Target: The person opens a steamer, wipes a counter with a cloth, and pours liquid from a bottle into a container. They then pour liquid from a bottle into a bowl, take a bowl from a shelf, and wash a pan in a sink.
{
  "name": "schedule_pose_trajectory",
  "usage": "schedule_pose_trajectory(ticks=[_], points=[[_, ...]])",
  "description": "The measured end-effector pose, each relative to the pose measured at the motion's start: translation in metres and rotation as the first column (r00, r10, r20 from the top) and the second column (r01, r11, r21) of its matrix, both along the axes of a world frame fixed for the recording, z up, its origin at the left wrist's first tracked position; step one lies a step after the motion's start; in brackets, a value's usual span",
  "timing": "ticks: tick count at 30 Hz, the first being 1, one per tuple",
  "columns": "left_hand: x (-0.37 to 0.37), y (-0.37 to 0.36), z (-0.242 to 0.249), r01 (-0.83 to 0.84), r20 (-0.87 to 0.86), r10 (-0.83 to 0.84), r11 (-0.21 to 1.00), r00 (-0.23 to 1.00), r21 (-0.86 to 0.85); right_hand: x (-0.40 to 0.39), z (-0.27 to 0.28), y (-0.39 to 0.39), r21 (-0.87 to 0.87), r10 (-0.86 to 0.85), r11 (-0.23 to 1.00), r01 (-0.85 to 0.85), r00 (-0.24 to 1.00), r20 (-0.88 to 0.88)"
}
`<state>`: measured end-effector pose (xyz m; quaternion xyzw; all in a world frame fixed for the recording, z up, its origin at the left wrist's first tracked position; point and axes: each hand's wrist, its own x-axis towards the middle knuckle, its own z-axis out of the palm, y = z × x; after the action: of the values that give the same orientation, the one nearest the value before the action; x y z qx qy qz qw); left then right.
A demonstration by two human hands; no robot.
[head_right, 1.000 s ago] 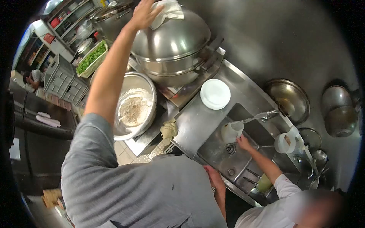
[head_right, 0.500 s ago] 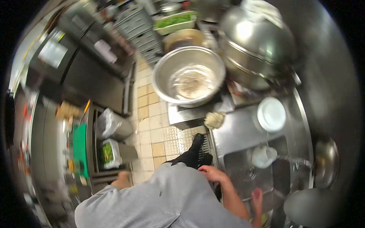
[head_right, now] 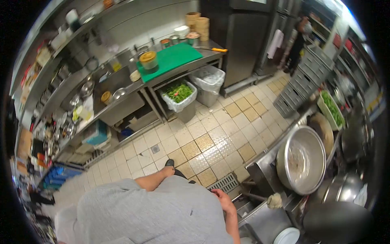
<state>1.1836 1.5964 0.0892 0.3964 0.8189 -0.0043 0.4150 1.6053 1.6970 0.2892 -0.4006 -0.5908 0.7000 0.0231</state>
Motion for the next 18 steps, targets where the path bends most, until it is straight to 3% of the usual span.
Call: schedule_pose_trajectory(ticks=[2, 4, 6, 7, 8, 10, 12, 13, 14, 15, 16, 17, 18], points=[[-0.036, -0.002, 0.044, 0.123, 0.122, -0.131, 0.99, 0.984, 0.065, -0.023, 0.012, -0.004, 0.027, 0.101, 0.995, -0.101, 0.995, -0.017], [-0.078, -0.008, 0.066, 0.018, 0.17, -0.029, 0.998, 0.985, 0.064, -0.051, 0.023, -0.006, 0.027, 0.187, 0.982, -0.186, 0.982, -0.011], [-0.128, -0.012, 0.068, -0.058, 0.054, 0.047, 0.972, 0.997, 0.229, -0.079, 0.026, -0.002, 0.026, 0.25, 0.968, -0.25, 0.968, 0.006], [-0.15, -0.019, 0.069, -0.212, 0.088, 0.196, 0.945, 0.977, 0.249, -0.094, 0.027, -0.001, 0.023, 0.274, 0.961, -0.274, 0.962, 0.018], [-0.166, -0.031, 0.074, -0.219, 0.088, 0.202, 0.938, 0.975, 0.269, -0.111, 0.026, -0.001, 0.02, 0.297, 0.954, -0.298, 0.954, 0.031], [-0.197, -0.062, 0.074, -0.428, 0.154, 0.403, 0.786, 0.902, 0.447, -0.148, 0.024, -0.002, 0.015, 0.346, 0.938, -0.347, 0.937, 0.05], [-0.233, -0.116, 0.012, -0.59, 0.307, 0.503, 0.673, 0.808, 0.447, -0.189, 0.021, -0.003, 0.013, 0.396, 0.918, -0.397, 0.916, 0.066], [-0.249, -0.159, -0.034, -0.373, 0.109, 0.372, 0.776, 0.922, 0.509, -0.208, 0.018, -0.004, 0.01, 0.42, 0.906, -0.422, 0.904, 0.076], [-0.256, -0.194, -0.038, -0.143, -0.113, 0.238, 0.833, 0.965, 0.535, -0.228, 0.015, -0.005, 0.008, 0.444, 0.895, -0.446, 0.892, 0.085], [-0.254, -0.233, -0.041, -0.205, -0.141, 0.276, 0.901, 0.951, 0.381, -0.249, 0.013, -0.005, 0.006, 0.475, 0.878, -0.478, 0.875, 0.096], [-0.262, -0.271, -0.063, -0.003, -0.193, 0.016, 0.998, 0.981, 0.068, -0.271, 0.012, -0.007, -0.002, 0.512, 0.858, -0.514, 0.853, 0.097], [-0.247, -0.303, -0.025, -0.486, -0.027, 0.486, 0.868, 0.873, -0.104, -0.292, 0.013, -0.008, -0.01, 0.549, 0.835, -0.551, 0.83, 0.102], [-0.244, -0.34, -0.036, -0.527, -0.027, 0.531, 0.831, 0.847, -0.177, -0.314, 0.015, -0.009, -0.02, 0.589, 0.807, -0.59, 0.802, 0.102]])
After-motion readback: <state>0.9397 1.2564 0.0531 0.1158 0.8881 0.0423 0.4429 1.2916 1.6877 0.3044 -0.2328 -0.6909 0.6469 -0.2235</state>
